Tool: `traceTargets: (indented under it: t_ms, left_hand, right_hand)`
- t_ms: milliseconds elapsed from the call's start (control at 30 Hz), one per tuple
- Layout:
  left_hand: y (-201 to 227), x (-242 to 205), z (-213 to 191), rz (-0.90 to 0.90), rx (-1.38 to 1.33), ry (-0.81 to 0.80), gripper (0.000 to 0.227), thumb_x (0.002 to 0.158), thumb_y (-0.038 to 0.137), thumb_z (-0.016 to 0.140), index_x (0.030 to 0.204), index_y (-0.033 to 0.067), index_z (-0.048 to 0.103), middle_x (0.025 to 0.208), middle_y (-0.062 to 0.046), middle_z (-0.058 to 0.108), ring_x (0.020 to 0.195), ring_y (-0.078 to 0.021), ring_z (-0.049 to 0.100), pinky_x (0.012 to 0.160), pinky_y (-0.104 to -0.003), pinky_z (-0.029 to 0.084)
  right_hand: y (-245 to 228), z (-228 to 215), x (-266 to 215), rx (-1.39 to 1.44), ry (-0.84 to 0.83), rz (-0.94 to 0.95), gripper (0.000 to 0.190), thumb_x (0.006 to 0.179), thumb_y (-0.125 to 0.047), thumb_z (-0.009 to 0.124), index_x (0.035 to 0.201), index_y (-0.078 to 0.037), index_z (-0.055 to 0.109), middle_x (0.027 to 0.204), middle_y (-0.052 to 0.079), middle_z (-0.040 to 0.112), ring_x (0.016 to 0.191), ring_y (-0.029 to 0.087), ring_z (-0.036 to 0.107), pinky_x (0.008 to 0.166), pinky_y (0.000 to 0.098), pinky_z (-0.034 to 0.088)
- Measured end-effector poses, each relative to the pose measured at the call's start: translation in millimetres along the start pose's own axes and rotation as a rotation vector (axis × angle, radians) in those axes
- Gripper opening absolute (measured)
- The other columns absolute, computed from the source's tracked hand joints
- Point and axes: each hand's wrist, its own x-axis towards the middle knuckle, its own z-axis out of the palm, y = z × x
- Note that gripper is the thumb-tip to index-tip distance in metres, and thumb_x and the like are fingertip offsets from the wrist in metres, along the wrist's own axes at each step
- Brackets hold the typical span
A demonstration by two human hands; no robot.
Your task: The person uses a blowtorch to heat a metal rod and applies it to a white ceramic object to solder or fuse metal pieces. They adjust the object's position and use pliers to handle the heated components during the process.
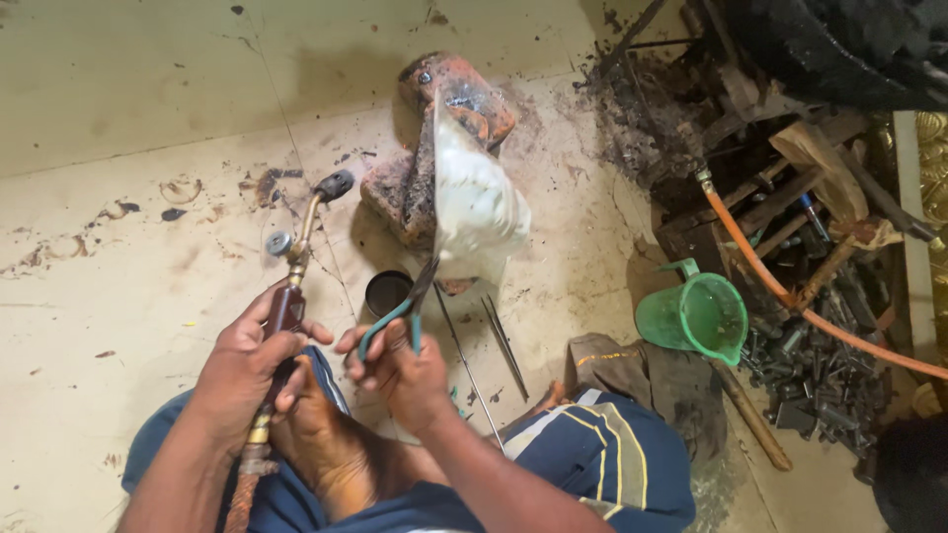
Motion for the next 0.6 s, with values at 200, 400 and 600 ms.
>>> traceTargets:
  t_ms: [200,400,600]
  left_hand:
    - [-2,-2,-14,-0.024,-0.049,0.085,0.061,0.089,0.000,0.050,0.149,0.0084,0.044,0.093,-0.018,0.070,0.037,-0.0100,0.046,0.028,-0.024,0.035]
    - [-26,2,-32,-0.023,-0.076,0.108,0.065,0.088,0.000,0.050,0.152,0.0107,0.041,0.094,-0.017,0.069,0.036,-0.0106,0.046,0.028,-0.025,0.036]
    - [-46,5,-30,-0.052,-0.106,0.069,0.069,0.087,0.000,0.051,0.155,0.0124,0.039,0.095,-0.017,0.069,0.035,-0.0101,0.046,0.028,-0.024,0.035]
  right_hand:
    - [17,5,-4,0.051,0.044,0.112,0.040,0.105,-0.037,0.055,0.095,0.001,0.061,0.126,0.026,0.067,0.098,0.027,0.072,0.074,0.0304,0.060]
    - [6,4,6,0.055,0.060,0.069,0.040,0.109,-0.038,0.052,0.096,-0.001,0.061,0.117,0.027,0.067,0.095,0.029,0.071,0.071,0.0288,0.058]
    - [-7,25,31,0.174,0.105,-0.012,0.039,0.111,-0.037,0.054,0.094,-0.002,0.059,0.107,0.025,0.067,0.087,0.027,0.065,0.068,0.0289,0.054]
